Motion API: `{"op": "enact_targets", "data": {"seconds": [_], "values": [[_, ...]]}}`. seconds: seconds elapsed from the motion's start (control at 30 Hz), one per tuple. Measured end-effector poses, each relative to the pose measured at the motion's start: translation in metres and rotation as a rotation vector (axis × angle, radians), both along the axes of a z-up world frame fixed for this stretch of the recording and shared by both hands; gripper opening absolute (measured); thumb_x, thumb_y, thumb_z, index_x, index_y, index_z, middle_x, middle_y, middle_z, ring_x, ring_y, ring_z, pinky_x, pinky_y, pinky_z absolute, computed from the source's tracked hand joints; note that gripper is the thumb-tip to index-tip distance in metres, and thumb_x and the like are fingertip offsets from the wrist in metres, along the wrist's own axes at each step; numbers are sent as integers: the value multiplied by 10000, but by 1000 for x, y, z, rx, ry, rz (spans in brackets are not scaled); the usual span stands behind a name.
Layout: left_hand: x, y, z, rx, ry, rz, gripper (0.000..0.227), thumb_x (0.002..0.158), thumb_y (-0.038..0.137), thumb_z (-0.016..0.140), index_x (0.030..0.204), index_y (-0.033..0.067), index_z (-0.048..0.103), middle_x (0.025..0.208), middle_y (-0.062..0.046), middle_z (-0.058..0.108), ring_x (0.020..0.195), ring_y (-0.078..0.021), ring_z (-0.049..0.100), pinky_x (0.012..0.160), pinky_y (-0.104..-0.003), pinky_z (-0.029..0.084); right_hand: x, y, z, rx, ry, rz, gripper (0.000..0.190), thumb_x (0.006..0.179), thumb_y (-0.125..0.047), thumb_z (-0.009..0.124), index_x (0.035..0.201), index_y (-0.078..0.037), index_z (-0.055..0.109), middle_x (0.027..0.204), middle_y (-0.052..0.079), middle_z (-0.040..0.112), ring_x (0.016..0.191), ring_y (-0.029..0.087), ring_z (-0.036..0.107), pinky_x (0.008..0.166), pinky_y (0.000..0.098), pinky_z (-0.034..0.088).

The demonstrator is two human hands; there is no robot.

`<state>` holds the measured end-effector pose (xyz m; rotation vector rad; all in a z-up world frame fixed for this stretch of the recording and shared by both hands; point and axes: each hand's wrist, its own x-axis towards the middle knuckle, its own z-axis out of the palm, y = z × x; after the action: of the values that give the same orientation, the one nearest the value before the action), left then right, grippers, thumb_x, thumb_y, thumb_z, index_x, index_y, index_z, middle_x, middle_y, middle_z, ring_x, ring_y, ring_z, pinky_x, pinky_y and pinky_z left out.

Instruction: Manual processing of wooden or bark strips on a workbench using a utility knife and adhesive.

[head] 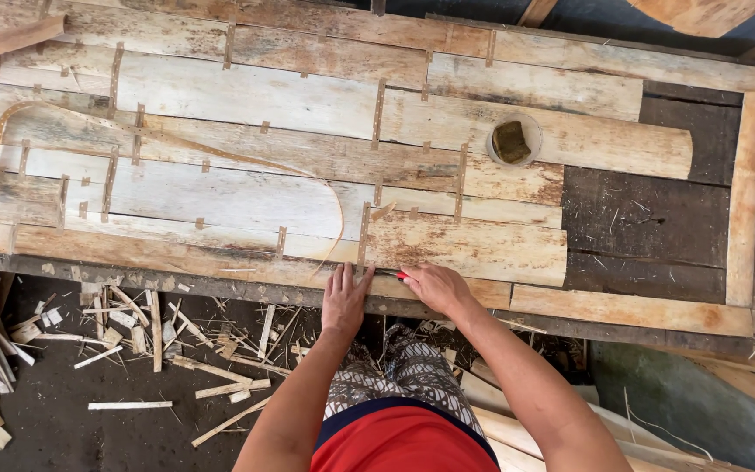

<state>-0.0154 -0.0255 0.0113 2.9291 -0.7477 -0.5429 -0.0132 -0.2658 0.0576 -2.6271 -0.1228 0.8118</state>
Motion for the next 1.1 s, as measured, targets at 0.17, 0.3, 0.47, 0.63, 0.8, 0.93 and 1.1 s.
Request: {"op": "enact_targets", "data": {"seconds": [0.17, 0.3, 0.47, 0.63, 0.8, 0.93, 1.1], "values": [[4, -2, 7, 71, 65, -18, 868, 939, 79, 566, 1645, 313, 120, 1631, -257, 234, 1500, -405, 269, 1213, -488, 257, -1, -5, 4, -15, 95, -34, 412, 1045, -372, 500, 1433, -264, 585, 1030, 95, 696, 885, 272, 704, 833, 432, 599], [8, -4, 17, 130, 167, -27, 897, 949, 64, 553, 1649, 317, 52, 1661, -252, 159, 1529, -395, 213, 1238, -475, 226, -5, -12, -2, -15, 54, -33, 402, 1040, -362, 517, 1415, -255, 611, 1002, 95, 709, 872, 267, 694, 809, 448, 595], [6, -3, 13, 141, 153, -34, 905, 949, 50, 551, 1650, 326, 50, 1662, -250, 161, 1528, -394, 212, 1234, -473, 229, -7, -17, -3, -20, 30, -15, 407, 1038, -368, 521, 1421, -259, 603, 1005, 92, 699, 860, 265, 688, 787, 448, 599], [5, -2, 9, 119, 134, -29, 904, 951, 50, 553, 1651, 337, 59, 1659, -253, 173, 1526, -398, 220, 1233, -472, 233, -7, -20, 5, -53, 77, -8, 424, 1044, -377, 500, 1449, -277, 572, 1013, 79, 686, 852, 244, 686, 776, 427, 606], [3, -1, 11, 58, 114, 2, 858, 946, 78, 558, 1637, 335, 120, 1650, -247, 205, 1516, -404, 247, 1221, -483, 247, -9, -27, 1, -43, 85, -22, 435, 1039, -402, 500, 1454, -290, 564, 1045, 67, 683, 876, 239, 685, 807, 427, 596], [4, -2, 10, 54, 106, 0, 853, 942, 70, 555, 1639, 331, 137, 1644, -251, 215, 1509, -405, 253, 1219, -484, 250, -10, -32, 2, -45, 79, -16, 435, 1037, -397, 498, 1454, -294, 568, 1045, 58, 681, 896, 241, 684, 813, 432, 594], [4, -2, 11, 76, 117, -2, 863, 942, 55, 550, 1646, 330, 135, 1652, -243, 210, 1519, -399, 247, 1224, -478, 248, -12, -37, 4, -43, 74, -13, 439, 1030, -389, 506, 1456, -298, 559, 1036, 49, 671, 907, 241, 686, 825, 416, 594]]}}
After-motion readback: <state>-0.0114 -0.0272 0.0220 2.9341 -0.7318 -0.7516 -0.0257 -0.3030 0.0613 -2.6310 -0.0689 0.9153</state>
